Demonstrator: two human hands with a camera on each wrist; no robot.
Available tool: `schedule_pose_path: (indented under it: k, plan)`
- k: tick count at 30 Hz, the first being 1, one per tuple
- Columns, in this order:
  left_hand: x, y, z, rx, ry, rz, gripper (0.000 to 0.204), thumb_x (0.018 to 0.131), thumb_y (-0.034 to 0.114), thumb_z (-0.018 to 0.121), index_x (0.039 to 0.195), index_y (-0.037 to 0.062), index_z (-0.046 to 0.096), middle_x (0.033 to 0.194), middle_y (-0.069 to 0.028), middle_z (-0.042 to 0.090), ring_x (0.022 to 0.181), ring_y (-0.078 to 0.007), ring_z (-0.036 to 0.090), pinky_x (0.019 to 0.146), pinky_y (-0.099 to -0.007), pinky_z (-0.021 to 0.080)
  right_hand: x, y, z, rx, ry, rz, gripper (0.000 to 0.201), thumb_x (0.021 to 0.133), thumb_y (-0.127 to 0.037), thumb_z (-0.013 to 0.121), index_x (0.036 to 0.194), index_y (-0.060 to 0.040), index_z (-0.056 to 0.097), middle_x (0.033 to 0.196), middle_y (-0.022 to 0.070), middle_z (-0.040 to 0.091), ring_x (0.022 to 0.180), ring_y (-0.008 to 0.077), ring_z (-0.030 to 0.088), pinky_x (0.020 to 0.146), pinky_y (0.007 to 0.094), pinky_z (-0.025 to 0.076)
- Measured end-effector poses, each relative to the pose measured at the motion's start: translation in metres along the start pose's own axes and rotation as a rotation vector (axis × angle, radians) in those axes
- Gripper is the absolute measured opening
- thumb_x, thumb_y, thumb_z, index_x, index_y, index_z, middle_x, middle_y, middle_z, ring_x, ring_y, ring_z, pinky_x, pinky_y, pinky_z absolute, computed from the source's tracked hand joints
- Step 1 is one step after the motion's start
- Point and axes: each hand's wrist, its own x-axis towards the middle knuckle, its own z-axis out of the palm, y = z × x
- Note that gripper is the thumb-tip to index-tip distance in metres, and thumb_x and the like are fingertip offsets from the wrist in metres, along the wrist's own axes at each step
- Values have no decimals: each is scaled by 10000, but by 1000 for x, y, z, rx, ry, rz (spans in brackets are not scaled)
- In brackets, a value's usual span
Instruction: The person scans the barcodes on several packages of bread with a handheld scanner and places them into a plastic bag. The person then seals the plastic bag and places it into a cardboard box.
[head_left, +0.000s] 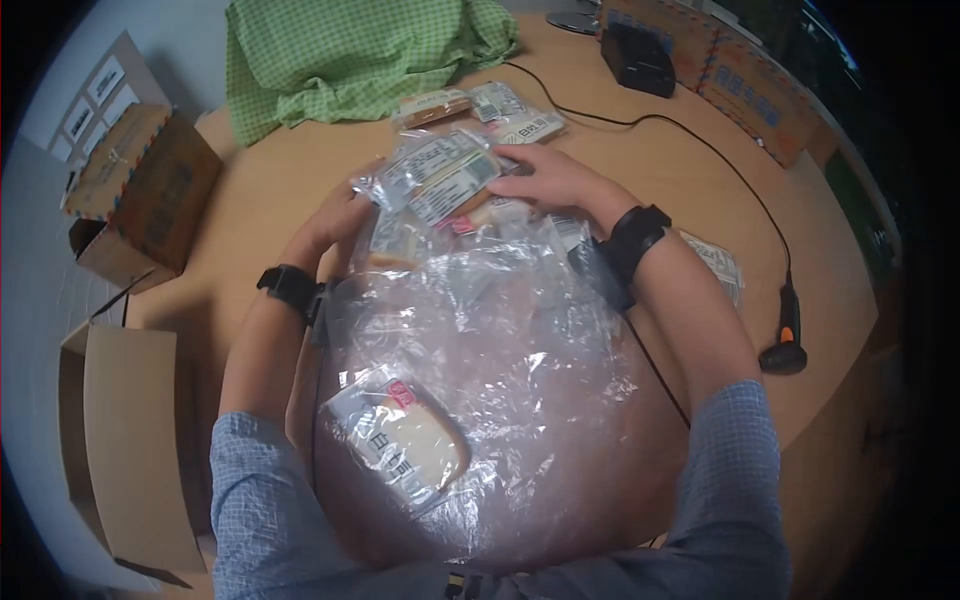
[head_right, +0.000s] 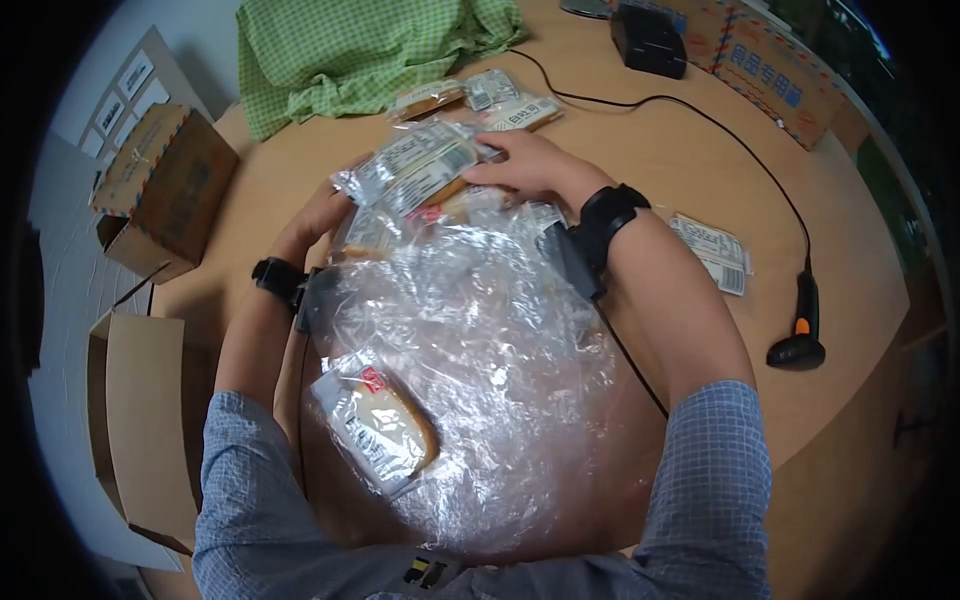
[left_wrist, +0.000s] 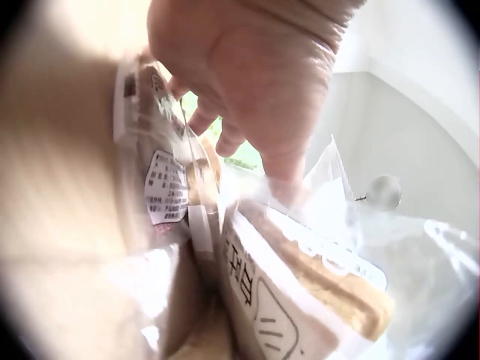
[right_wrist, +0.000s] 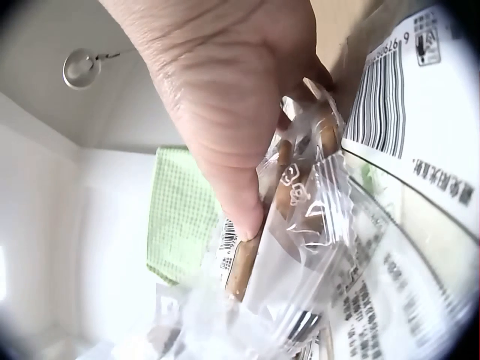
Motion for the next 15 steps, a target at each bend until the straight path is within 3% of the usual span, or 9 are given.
schedule_pose_path:
  k: [2,3,6,7,9,11,13,14,15]
  plan:
    - [-25,-20,-20,-35,-14,4,501,856,286,468,1259,-9,435,1232,-166,508,1165,-260,453,1001,-335,325,5,-22,26,-180,-29,-107,743,728,-470,652,1283,-28,432,1229,216,488,1091,298,510,860,336,435]
    - [-37,-28,-26,-34,54,-35,490,867,282,459,1250,-24,440,1228,-162,511,1155,-254,459,991,-330,332,14,-17,38,-365,14,-225,747,736,-522,615,1263,-18,450,1243,232,476,1122,344,486,934,356,383]
    - [-68,-33,-45,-108,156,-121,476,896,285,425,1228,-55,454,1215,-154,517,1125,-242,477,969,-318,345,11,-32,55,-342,63,-328,717,759,-525,589,1247,-15,464,1220,227,495,1130,359,474,954,371,363]
    - [-67,-34,-40,-139,220,-158,478,897,293,420,1228,-50,456,1215,-152,515,1124,-242,476,972,-314,340,9,-40,42,-299,39,-176,688,789,-432,620,1289,-11,406,1287,200,431,1223,270,390,986,354,331]
    - [-78,-33,-42,-217,331,-215,482,901,309,404,1218,-49,467,1221,-147,508,1133,-232,464,978,-307,328,-16,-54,40,321,22,-187,618,824,-380,586,1288,-15,403,1282,174,442,1193,234,424,963,337,357]
    - [-77,-27,-46,-259,425,-259,481,894,323,419,1218,-29,476,1217,-142,511,1137,-228,458,980,-303,324,-51,-65,34,254,-1,-225,661,834,-529,499,1256,-21,453,1144,94,531,967,181,522,827,300,406]
    - [-74,-20,-48,-297,512,-299,481,887,337,435,1218,-9,485,1213,-137,514,1140,-224,452,981,-300,319,-82,-59,32,375,-179,-156,752,794,-514,558,1323,-23,347,1172,126,506,960,193,528,813,314,411]
    - [-70,-13,-49,-244,524,-181,495,867,358,471,1227,19,486,1220,-141,508,1145,-233,451,992,-330,304,-100,-62,38,437,-262,-147,788,775,-488,598,1344,-28,306,1192,147,498,982,208,533,812,338,419]
    - [-66,-6,-47,-186,537,-59,514,846,379,507,1237,47,486,1227,-145,502,1149,-242,450,1002,-360,289,-114,-66,51,260,-217,-120,785,728,-376,648,1345,-34,304,1217,154,491,988,223,551,844,350,419]
